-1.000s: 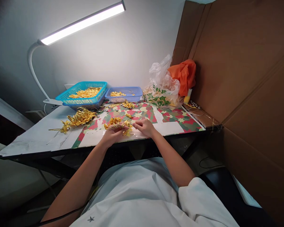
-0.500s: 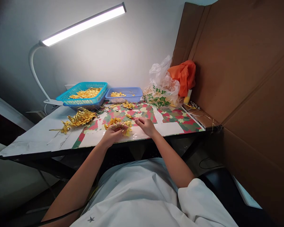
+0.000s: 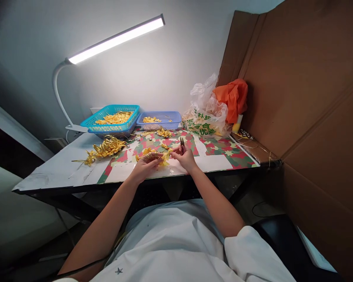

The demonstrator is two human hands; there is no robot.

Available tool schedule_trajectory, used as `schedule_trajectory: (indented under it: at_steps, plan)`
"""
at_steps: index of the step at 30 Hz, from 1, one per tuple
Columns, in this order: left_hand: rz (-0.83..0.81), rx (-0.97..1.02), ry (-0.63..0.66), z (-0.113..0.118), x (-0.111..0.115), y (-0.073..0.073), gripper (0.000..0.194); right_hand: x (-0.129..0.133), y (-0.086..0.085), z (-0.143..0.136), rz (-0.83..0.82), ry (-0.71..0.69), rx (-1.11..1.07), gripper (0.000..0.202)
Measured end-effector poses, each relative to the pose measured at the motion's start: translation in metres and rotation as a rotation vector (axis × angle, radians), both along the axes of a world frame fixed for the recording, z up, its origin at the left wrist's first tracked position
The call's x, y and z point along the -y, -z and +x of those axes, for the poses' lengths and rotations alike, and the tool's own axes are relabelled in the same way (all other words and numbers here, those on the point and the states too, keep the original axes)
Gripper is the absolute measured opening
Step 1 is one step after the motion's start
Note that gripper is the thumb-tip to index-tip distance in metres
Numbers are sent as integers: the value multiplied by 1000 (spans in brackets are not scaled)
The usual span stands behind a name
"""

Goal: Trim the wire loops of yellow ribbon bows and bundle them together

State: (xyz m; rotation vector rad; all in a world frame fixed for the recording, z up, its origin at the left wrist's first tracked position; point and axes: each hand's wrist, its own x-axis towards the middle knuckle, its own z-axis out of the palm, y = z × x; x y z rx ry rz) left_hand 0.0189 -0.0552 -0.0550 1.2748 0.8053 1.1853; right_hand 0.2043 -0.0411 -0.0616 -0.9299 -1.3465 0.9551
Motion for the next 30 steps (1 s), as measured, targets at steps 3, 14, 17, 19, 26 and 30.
schedule_trajectory:
  at_steps: [3, 14, 17, 19, 26, 30]
  plan:
    - [-16, 29, -15, -1, -2, 0, 35, -1, 1, 2, 9, 66, -18, 52]
    - [-98, 85, -53, -1, -2, -7, 49, 6, 0, -2, 62, 90, 43, 43]
    - [-109, 79, -59, -2, -3, -4, 46, 5, 1, -5, 73, 77, 79, 43]
    - [-116, 62, -62, -2, -6, 1, 34, 5, 0, -7, 81, 68, 110, 41]
    - [-139, 72, -144, -4, -16, 13, 22, 27, -8, 3, 205, 28, 196, 49]
    - [-135, 119, -172, -6, -17, 11, 21, 38, -7, 9, 242, -123, 409, 38]
